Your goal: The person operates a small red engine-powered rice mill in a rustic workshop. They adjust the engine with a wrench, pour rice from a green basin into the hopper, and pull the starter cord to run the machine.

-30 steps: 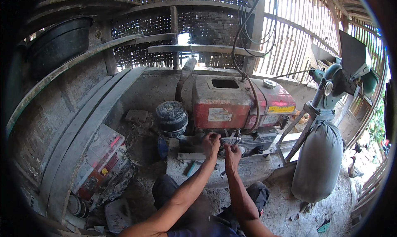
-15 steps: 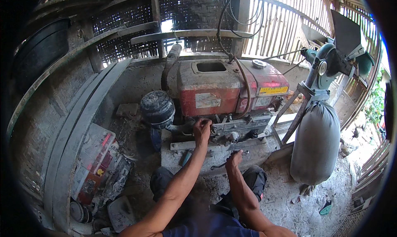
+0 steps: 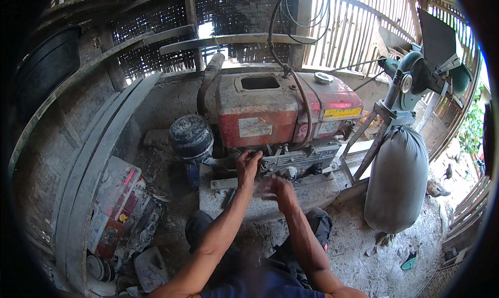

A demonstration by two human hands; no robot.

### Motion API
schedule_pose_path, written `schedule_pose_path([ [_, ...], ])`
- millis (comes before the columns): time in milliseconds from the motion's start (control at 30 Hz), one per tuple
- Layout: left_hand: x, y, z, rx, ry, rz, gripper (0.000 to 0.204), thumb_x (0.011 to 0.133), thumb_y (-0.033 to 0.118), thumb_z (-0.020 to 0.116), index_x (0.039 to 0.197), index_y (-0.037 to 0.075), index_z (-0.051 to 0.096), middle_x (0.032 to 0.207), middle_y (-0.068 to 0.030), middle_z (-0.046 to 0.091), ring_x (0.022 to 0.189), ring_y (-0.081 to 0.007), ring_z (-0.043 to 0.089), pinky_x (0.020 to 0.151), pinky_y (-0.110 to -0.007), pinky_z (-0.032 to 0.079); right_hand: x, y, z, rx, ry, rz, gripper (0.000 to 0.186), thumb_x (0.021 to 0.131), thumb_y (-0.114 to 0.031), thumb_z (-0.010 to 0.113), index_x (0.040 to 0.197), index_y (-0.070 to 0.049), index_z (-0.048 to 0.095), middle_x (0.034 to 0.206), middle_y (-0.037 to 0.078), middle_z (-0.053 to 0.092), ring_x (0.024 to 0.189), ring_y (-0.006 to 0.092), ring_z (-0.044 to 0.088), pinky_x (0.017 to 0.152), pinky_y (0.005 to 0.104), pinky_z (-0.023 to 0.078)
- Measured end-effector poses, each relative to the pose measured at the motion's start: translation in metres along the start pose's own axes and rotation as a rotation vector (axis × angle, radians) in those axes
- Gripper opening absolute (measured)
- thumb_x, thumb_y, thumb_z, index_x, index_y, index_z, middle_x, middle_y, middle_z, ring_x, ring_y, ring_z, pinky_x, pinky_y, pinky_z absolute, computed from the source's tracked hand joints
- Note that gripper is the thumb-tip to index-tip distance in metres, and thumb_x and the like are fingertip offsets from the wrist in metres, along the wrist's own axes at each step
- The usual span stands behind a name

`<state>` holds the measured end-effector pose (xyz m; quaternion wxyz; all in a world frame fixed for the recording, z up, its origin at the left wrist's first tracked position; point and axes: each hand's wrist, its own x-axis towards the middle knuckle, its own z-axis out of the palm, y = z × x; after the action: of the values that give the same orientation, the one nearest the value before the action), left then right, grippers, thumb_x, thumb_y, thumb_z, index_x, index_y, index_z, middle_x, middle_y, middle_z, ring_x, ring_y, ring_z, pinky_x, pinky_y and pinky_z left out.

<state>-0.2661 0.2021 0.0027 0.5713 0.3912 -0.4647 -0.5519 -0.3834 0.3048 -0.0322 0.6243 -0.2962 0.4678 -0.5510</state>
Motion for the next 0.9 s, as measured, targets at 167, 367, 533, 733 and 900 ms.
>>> schedule_pose_path([
  [167, -0.018, 0.030, 0.000, -0.102, -0.045, -0.210, 0.020, 0.083, 0.022, 0.070, 0.089, 0.005, 0.061, 0.079, -0.0046, 0.062, 0.069, -0.0124, 0.060, 0.061, -0.028, 0.048, 0.017, -0.041, 0.039, 0.074, -0.007, 0.021, 0.041, 0.101, -0.036, 0.038, 0.113, -0.003, 0.059, 0.096, 0.011, 0.067, 0.088, 0.0253, 0.066, 0.072, 0.0424, 0.055],
  [367, -0.009, 0.018, -0.003, 0.030, -0.025, -0.062, 0.023, 0.081, 0.023, 0.072, 0.091, 0.004, 0.063, 0.080, -0.0030, 0.062, 0.077, -0.0142, 0.059, 0.069, -0.030, 0.046, 0.027, -0.029, 0.037, 0.242, 0.067, 0.004, 0.027, 0.098, -0.028, 0.048, 0.109, -0.007, 0.062, 0.089, 0.004, 0.066, 0.078, 0.0166, 0.062, 0.066, 0.0348, 0.051],
  [533, 0.004, -0.004, -0.005, 0.016, -0.043, 0.057, 0.021, 0.081, 0.022, 0.073, 0.088, 0.003, 0.065, 0.081, -0.0036, 0.065, 0.076, -0.0139, 0.058, 0.072, -0.030, 0.046, 0.023, -0.027, 0.038, 0.047, 0.204, -0.074, 0.023, 0.097, -0.031, 0.050, 0.099, -0.011, 0.061, 0.083, -0.001, 0.062, 0.073, 0.0122, 0.058, 0.070, 0.0319, 0.048],
  [733, 0.006, -0.008, -0.004, 0.028, -0.023, 0.046, 0.020, 0.082, 0.020, 0.072, 0.085, 0.001, 0.063, 0.081, -0.0059, 0.068, 0.074, -0.0133, 0.061, 0.072, -0.029, 0.047, 0.010, -0.032, 0.044, 0.153, 0.344, 0.005, 0.023, 0.093, -0.035, 0.052, 0.097, -0.014, 0.061, 0.082, -0.002, 0.061, 0.072, 0.0150, 0.059, 0.067, 0.0366, 0.047],
  [900, 0.008, -0.012, -0.004, 0.002, -0.032, 0.074, 0.020, 0.081, 0.020, 0.072, 0.084, 0.001, 0.064, 0.080, -0.0061, 0.068, 0.075, -0.0138, 0.061, 0.072, -0.030, 0.047, 0.006, -0.039, 0.045, 0.140, 0.389, -0.218, 0.027, 0.097, -0.031, 0.046, 0.094, -0.009, 0.061, 0.073, 0.002, 0.060, 0.061, 0.0168, 0.058, 0.053, 0.0347, 0.046],
])
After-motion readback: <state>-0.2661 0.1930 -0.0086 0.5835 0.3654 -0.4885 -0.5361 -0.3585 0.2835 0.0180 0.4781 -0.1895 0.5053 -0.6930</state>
